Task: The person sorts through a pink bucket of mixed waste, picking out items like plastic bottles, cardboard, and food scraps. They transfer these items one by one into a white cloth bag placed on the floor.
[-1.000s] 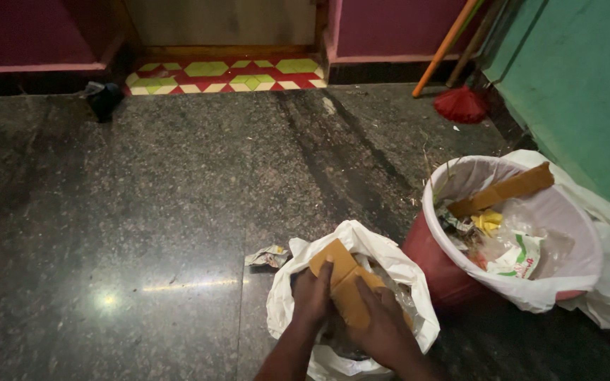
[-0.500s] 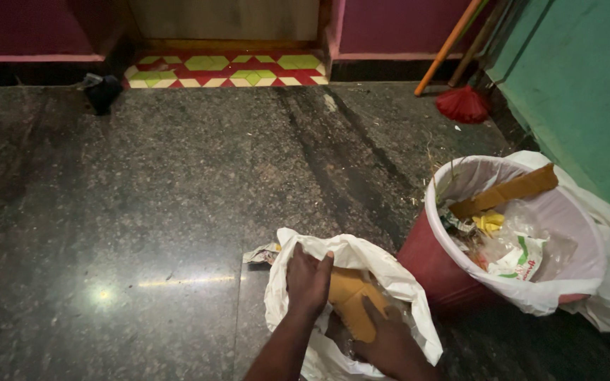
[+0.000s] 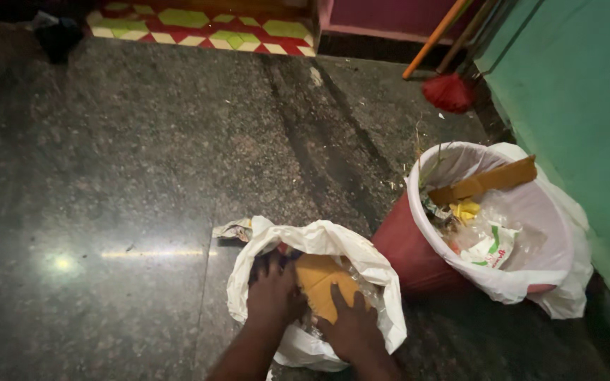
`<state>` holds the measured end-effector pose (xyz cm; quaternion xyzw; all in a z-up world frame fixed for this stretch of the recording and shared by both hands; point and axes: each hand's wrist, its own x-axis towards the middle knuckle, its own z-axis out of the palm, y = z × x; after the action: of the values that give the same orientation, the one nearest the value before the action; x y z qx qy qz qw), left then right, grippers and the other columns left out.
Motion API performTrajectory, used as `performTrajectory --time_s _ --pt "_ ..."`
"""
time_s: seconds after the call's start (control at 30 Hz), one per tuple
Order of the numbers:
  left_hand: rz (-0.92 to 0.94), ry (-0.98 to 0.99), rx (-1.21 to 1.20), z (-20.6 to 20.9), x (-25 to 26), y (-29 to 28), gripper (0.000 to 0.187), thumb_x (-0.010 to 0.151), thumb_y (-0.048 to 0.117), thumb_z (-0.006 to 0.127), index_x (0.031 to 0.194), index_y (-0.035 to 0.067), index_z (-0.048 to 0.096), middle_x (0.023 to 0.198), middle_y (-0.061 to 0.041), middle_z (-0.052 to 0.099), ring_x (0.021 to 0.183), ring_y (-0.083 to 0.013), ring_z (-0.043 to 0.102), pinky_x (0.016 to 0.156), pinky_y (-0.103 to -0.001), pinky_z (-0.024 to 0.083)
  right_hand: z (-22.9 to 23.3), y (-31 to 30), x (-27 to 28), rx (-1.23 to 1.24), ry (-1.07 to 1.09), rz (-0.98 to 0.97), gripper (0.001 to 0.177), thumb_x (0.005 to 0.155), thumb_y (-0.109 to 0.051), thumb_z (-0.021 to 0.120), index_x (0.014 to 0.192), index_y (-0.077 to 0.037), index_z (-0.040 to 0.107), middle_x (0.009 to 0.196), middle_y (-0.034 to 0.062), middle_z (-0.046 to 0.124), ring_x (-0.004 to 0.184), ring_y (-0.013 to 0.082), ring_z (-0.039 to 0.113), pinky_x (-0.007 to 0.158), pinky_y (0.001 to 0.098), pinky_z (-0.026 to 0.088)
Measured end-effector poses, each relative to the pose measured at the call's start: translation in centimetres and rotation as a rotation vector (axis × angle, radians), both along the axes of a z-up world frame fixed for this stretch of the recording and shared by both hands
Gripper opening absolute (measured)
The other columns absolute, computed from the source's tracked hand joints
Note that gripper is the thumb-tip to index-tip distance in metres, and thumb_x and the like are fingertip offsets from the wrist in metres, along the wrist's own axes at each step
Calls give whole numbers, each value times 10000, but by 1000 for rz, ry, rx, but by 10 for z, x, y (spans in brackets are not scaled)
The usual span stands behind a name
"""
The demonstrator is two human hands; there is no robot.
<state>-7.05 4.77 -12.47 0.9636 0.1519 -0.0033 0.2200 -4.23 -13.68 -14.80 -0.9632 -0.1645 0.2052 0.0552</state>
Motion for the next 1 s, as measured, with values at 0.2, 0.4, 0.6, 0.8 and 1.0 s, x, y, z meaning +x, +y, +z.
performTrajectory --time_s 0.2,0.4,0.6,0.8,1.0 --pt "-26 261 -22 3 5 -1 737 783 366 764 1416 130 470 1502 -168 438 1363 -418 449 1060 -505 464 37 8 -4 -52 109 -48 938 838 -612 706 1599 -339 230 1600 222 280 1362 504 423 1097 541 433" --pt "-117 380 157 18 6 -7 845 863 581 647 1523 109 408 1530 -152 441 1388 -385 442 1118 -539 385 54 6 13 -128 225 11 1001 795 -605 713 1625 -391 198 1505 186 449 1294 415 572 1047 519 509" --pt "-180 417 265 34 1 -11 1203 749 782 708 1575 38 247 1631 -222 250 1470 -428 290 1170 -574 245 33 5 9 -112 163 28 988 835 -586 715 1623 -348 169 1570 257 334 1294 461 547 1030 521 516" --pt "-130 481 -24 43 -5 -5 1281 673 771 723 1625 75 222 1612 -190 357 1450 -392 414 1151 -474 401 27 4 1 -67 95 -18 908 885 -573 678 1619 -359 187 1581 253 328 1261 490 563 1016 539 520" --pt "-125 270 80 13 -9 -2 1090 804 751 702 1566 104 267 1588 -228 287 1372 -434 406 1139 -558 339 35 3 -1 -71 217 -97 1013 837 -596 714 1620 -364 116 1662 199 215 1330 459 533 1062 523 504"
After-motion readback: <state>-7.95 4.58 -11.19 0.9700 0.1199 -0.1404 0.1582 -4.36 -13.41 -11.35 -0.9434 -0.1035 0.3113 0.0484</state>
